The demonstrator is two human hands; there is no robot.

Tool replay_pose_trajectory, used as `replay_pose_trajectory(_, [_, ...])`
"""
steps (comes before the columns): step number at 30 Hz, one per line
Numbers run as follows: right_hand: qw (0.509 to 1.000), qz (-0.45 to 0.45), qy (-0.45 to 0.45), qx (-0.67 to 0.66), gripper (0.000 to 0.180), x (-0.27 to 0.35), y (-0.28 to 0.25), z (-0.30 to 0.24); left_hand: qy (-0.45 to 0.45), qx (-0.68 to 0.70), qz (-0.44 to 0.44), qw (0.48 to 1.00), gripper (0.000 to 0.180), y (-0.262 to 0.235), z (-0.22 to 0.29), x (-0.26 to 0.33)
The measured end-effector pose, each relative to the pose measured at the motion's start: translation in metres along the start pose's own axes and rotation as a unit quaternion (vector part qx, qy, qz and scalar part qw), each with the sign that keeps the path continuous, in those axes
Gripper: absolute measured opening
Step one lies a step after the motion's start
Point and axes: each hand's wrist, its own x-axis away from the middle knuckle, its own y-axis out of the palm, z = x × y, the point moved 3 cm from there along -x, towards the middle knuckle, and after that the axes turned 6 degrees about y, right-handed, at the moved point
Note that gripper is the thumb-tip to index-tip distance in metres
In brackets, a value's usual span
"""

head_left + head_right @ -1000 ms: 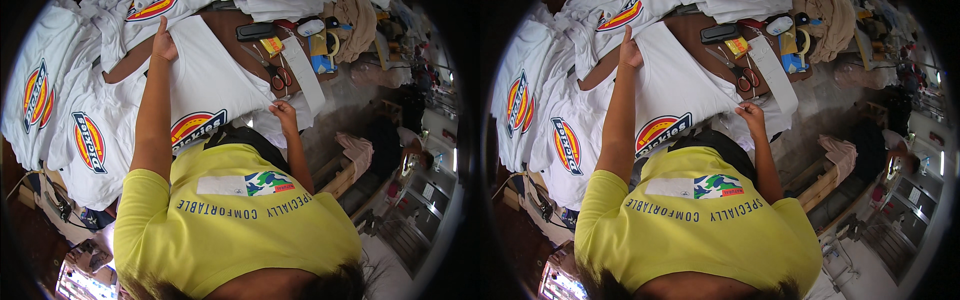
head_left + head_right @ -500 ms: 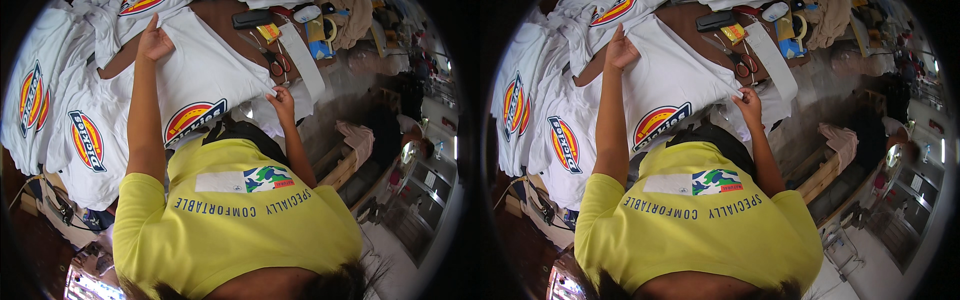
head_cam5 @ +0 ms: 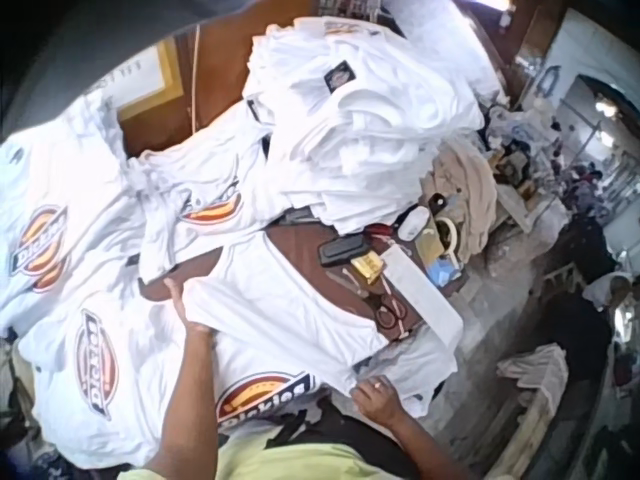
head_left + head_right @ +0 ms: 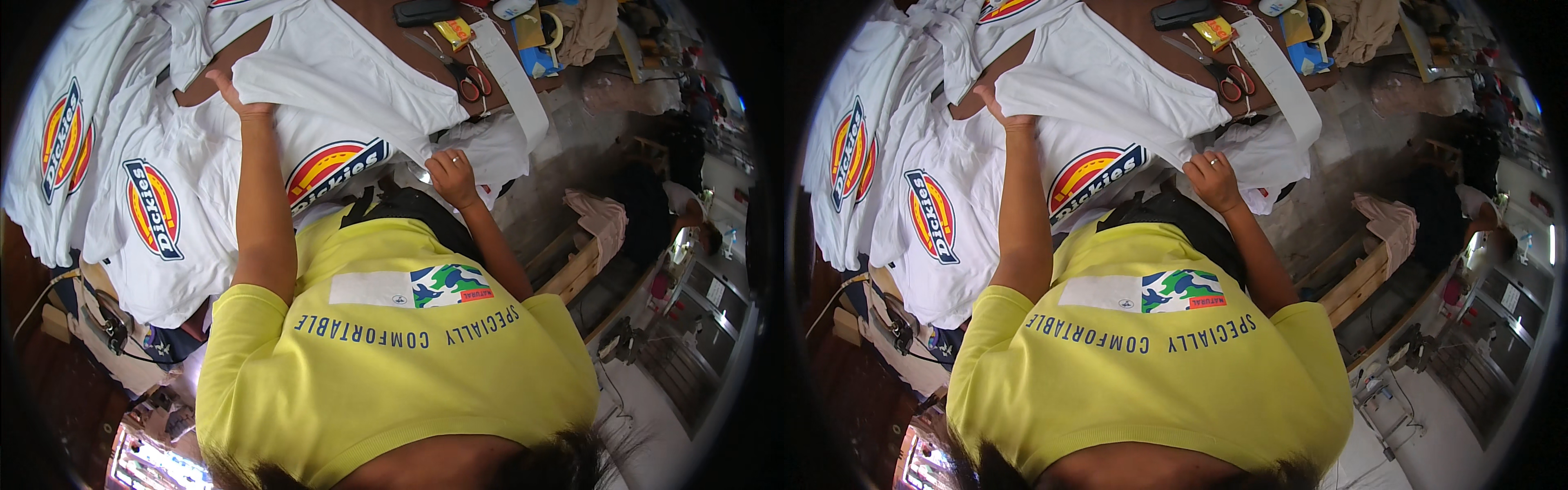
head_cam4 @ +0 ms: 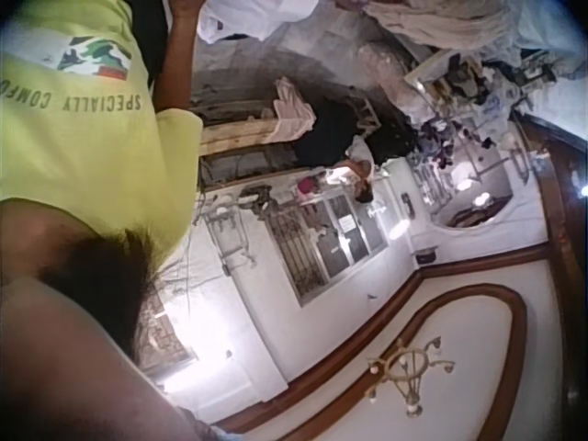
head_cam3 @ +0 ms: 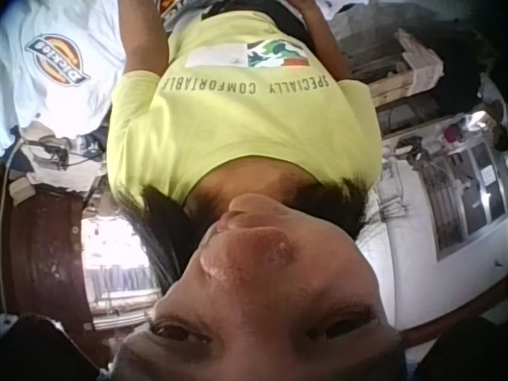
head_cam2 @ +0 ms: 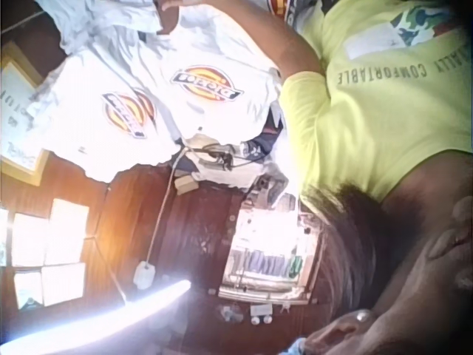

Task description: The person lifts, unfolds, and aligns white t-shirts on a stack, using shears to trim loose threads from the labels and seams.

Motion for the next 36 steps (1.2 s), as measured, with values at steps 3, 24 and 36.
replay_pose_trajectory(3, [1.0,-0.002,0.005,-0.001,0.013,0.001,0.003,-0.003,0.004,0.005,-0.011,1.0,0.077,-0.001,0.0,0.001])
replay_pose_trajectory(24, [0.996,-0.04,0.07,-0.033,0.023,0.005,0.004,-0.002,-0.026,0.026,0.014,0.999,0.073,0.005,-0.005,0.0])
replay_pose_trajectory(36, [0.689,0.022,0.424,-0.587,0.02,0.008,-0.006,0.04,-0.07,-0.147,0.019,0.986,0.073,0.083,-0.058,-0.029])
